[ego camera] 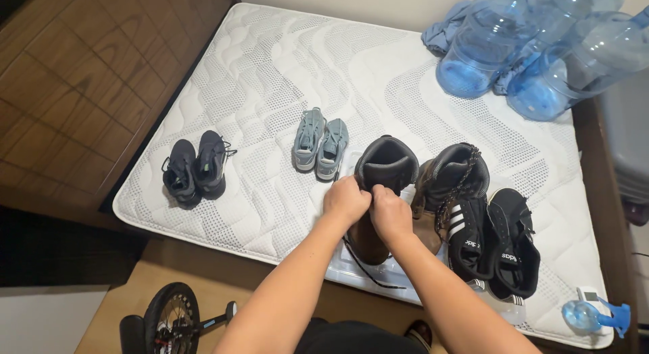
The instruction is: The person removes laces from two pairs of shoes placed on a mattress. First, the person unties and pulls out the laces from a pair of light blue sneakers, then repeats the process with a pair of brown hiking boots. The removed laces are held briefly before being set aside.
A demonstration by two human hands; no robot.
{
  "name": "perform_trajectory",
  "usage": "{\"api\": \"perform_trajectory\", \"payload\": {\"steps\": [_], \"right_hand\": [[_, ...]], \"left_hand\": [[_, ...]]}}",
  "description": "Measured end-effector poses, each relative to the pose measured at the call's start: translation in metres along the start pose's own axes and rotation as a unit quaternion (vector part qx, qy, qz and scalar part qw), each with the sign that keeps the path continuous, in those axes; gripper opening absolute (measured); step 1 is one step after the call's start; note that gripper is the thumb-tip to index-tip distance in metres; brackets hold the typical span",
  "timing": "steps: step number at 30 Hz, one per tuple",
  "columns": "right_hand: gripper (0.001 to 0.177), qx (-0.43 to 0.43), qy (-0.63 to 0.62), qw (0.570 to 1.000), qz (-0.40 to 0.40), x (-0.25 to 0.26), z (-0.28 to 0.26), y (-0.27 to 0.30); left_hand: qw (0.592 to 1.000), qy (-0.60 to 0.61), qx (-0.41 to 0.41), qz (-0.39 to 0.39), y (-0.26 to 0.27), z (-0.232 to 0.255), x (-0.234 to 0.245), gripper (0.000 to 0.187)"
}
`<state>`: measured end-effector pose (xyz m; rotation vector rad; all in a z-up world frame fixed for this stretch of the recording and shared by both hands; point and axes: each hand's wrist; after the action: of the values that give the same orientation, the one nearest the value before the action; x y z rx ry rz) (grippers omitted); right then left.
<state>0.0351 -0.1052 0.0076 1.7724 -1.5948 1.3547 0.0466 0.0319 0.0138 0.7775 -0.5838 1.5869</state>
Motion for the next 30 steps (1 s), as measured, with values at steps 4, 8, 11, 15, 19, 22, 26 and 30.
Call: {"api": "perform_trajectory", "payload": {"steps": [4,8,11,15,19,22,26,30], "right_hand": [[0.012,0.017,-0.025,1.000,-0.006,-0.003,0.009,0.005],[0.020,0.032,-0.020,0.999,-0.014,0.004,0.016,0.012],[0.013,0.109,-0.038,0.992,-0.056,0.032,0.031,0.024],[0.013,0.039,0.017,0.977,-0.210,0.073,0.046,0.048],[0.023,0.031,-0.065,0.972,-0.222,0.094,0.045,0.061],[0.034,-0.037,-0.099,0.960,-0.259,0.086,0.043,0.062],[0.031,-0.085,-0.202,0.961,-0.169,0.060,0.041,0.067],[0.033,-0.118,-0.182,0.975,-0.046,0.040,0.056,0.034]], "left_hand": [[1.000,0.012,0.012,-0.023,0.009,0.008,0.008,0.038],[1.000,-0.026,-0.003,-0.011,0.007,0.006,0.012,0.035],[0.999,-0.029,-0.016,-0.008,0.003,0.004,0.016,0.031],[0.997,-0.038,0.027,-0.056,0.008,-0.007,0.009,0.033],[0.993,-0.028,-0.015,-0.110,0.026,-0.031,-0.026,0.039],[0.955,0.259,0.054,-0.135,0.028,-0.027,-0.074,0.033],[0.813,0.546,0.166,-0.117,0.027,-0.005,-0.096,0.018],[0.976,0.208,-0.056,-0.041,0.042,0.010,-0.058,0.016]]}}
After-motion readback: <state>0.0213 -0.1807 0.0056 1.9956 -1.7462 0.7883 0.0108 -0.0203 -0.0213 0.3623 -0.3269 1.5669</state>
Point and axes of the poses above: each hand's wrist, its own y-axis away from the middle knuckle, its own x-axis out of the back of the hand, z = x × y, and after that the axes turned 5 degrees about -y, right-handed
